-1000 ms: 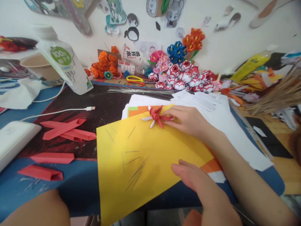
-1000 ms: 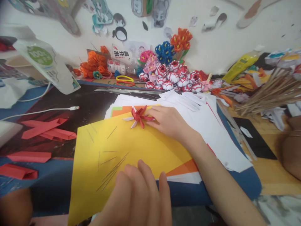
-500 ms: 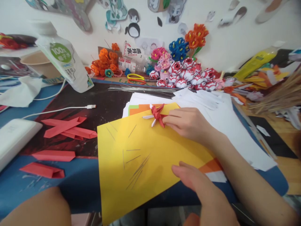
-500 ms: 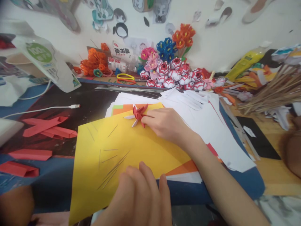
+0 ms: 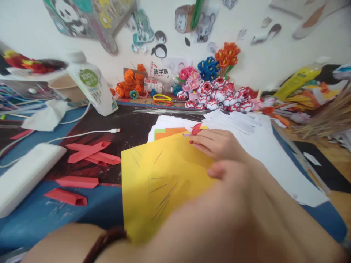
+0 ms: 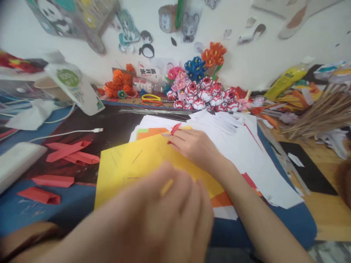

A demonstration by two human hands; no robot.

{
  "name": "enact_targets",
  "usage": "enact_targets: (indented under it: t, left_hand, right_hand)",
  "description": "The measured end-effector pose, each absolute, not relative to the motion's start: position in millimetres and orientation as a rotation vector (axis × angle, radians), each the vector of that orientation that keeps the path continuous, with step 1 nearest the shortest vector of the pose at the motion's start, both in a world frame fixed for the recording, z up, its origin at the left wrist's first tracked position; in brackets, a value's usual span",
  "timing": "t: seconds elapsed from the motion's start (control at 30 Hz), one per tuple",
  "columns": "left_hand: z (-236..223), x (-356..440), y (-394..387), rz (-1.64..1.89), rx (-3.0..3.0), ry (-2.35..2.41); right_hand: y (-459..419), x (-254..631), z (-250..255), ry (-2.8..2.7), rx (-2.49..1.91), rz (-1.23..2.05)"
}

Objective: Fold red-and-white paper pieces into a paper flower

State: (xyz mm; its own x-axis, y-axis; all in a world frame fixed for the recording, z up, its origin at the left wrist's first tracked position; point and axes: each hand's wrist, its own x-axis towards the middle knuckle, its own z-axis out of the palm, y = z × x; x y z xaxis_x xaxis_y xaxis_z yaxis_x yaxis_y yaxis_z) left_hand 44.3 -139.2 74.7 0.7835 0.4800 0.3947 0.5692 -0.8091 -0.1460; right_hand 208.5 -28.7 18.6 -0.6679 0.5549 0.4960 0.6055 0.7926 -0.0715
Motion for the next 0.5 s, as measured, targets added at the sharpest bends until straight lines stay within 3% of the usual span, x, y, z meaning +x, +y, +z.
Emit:
enact_targets:
  t: [0.1,0.2,0.3,0.5]
  left_hand:
    - [92,33,-78,-0.570,-2.571,-0.696]
    - [63,11,-41,-0.763,-2.490,-1.072]
    - [32,-1,-26,-0.895,-2.676,-1.155]
    - [14,8,-25,-0.700,-2.625,-1.172]
  right_hand:
    - [-30,210,24,-2.456,-0.953,0.010]
    - [-27,213,22,-2.373,-0.956,0.030]
    - [-23,215,18,-2.335,-0.936,0.027]
    - [-23,210,15,-2.248,-0.837,0.126]
